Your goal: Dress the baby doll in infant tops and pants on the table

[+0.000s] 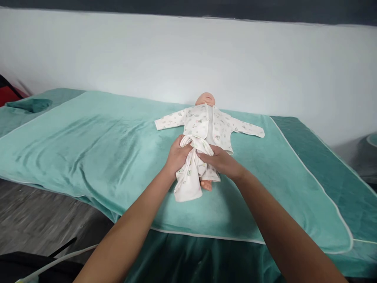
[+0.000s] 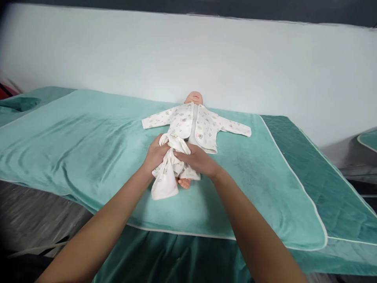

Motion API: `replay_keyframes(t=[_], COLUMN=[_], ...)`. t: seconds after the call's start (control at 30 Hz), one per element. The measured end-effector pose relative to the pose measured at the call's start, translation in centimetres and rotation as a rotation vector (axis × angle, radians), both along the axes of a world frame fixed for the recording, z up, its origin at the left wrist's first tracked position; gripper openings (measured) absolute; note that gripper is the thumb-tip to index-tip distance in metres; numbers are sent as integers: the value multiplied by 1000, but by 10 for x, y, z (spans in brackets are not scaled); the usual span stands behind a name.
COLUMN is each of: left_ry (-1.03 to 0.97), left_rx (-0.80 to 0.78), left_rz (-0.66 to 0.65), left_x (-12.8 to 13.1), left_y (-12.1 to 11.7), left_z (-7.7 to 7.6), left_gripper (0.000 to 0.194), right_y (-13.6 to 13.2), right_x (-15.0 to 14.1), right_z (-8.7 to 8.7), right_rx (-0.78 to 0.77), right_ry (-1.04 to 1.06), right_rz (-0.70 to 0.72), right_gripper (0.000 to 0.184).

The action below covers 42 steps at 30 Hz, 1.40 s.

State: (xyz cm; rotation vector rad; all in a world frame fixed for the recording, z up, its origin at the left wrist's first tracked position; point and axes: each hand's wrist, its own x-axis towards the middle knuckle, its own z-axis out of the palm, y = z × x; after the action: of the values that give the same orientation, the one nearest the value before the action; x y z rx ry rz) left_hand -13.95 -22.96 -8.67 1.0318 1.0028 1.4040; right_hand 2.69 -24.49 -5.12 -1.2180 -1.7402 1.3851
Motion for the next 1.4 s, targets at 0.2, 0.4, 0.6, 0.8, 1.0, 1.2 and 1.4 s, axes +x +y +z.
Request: replay_keyframes(t=[0.2,0.4,0.6,0.8,1.0,1.2,1.4], left_ry=[141,66,87,-380,-431,-221,-375], left_rx=[65,-32,-117,-164,-246,-208,-306], left_rz=[72,-216,-490,-270,-292,-217,-52], left_x=[9,-8,-35,-15,-7,-4,13], left_y=[9,2,-15,-19,-27,-72,-125], left_z=[5,4,4,-3,5,23,37], left_gripper=[18,38,39,38,41,37,36], right_y=[1,-1,-1,3,1,4,5], right_x=[-2,-4,-11,-7,-1,-2,-3], right_z=[10,5,1,2,5,2,5], right_rx=[-99,-104,-67,-43,-62,132,238], right_ry=[-5,68,82,5,32,-108,-324], right_rz=[147,-33,-137,-81,-3,18,165], right_gripper=[33,34,38,40,37,21,10])
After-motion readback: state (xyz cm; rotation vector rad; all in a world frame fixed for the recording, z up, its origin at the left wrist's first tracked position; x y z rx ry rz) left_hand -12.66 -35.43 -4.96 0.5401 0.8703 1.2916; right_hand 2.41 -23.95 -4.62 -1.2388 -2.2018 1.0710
